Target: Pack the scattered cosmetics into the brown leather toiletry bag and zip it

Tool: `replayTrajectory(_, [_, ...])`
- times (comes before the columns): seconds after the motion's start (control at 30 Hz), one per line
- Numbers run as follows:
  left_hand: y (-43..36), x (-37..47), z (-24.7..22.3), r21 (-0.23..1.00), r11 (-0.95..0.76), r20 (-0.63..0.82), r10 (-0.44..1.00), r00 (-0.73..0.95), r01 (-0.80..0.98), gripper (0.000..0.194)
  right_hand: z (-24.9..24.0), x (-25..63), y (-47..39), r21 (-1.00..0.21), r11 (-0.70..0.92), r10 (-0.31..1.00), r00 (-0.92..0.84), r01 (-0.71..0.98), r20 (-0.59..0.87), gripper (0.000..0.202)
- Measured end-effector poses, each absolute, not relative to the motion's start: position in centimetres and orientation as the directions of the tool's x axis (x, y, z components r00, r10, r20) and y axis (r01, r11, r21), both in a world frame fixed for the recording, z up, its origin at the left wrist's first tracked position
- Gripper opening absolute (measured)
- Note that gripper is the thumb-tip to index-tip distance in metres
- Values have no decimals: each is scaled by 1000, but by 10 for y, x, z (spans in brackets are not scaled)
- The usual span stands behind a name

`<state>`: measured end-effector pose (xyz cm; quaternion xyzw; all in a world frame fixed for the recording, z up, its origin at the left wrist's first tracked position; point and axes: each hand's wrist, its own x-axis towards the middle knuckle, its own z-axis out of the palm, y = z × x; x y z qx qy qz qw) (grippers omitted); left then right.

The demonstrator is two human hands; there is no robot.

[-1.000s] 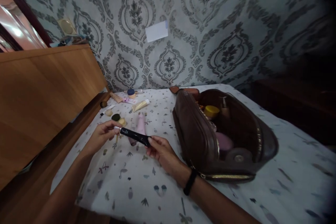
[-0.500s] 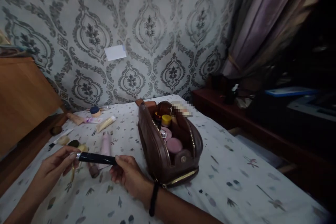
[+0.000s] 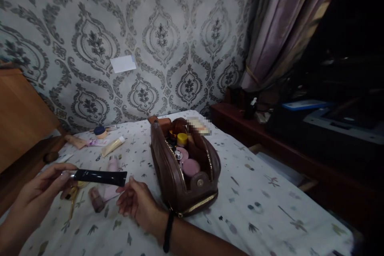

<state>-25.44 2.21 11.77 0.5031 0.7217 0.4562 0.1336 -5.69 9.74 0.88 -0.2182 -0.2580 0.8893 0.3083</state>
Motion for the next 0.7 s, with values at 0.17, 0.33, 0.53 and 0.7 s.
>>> replayTrajectory(0.17, [35, -231, 136, 968, -46, 175, 827, -534, 246, 35, 14, -53, 97, -608, -676, 654, -721, -418, -231, 64])
replayTrajectory(0.33, [58, -185, 164, 961, -205, 270, 840, -470, 187, 32, 12, -52, 97, -615, -677, 649, -721, -404, -242, 62])
replayTrajectory(0.53, [92, -131, 191, 829, -432, 502, 855, -132, 356, 16, 14, -52, 95, -616, -690, 641, -715, -379, -279, 58])
replayTrajectory(0.7, [124, -92, 197, 777, -467, 488, 870, 64, 423, 20, 18, -51, 94, -608, -697, 639, -714, -380, -287, 60])
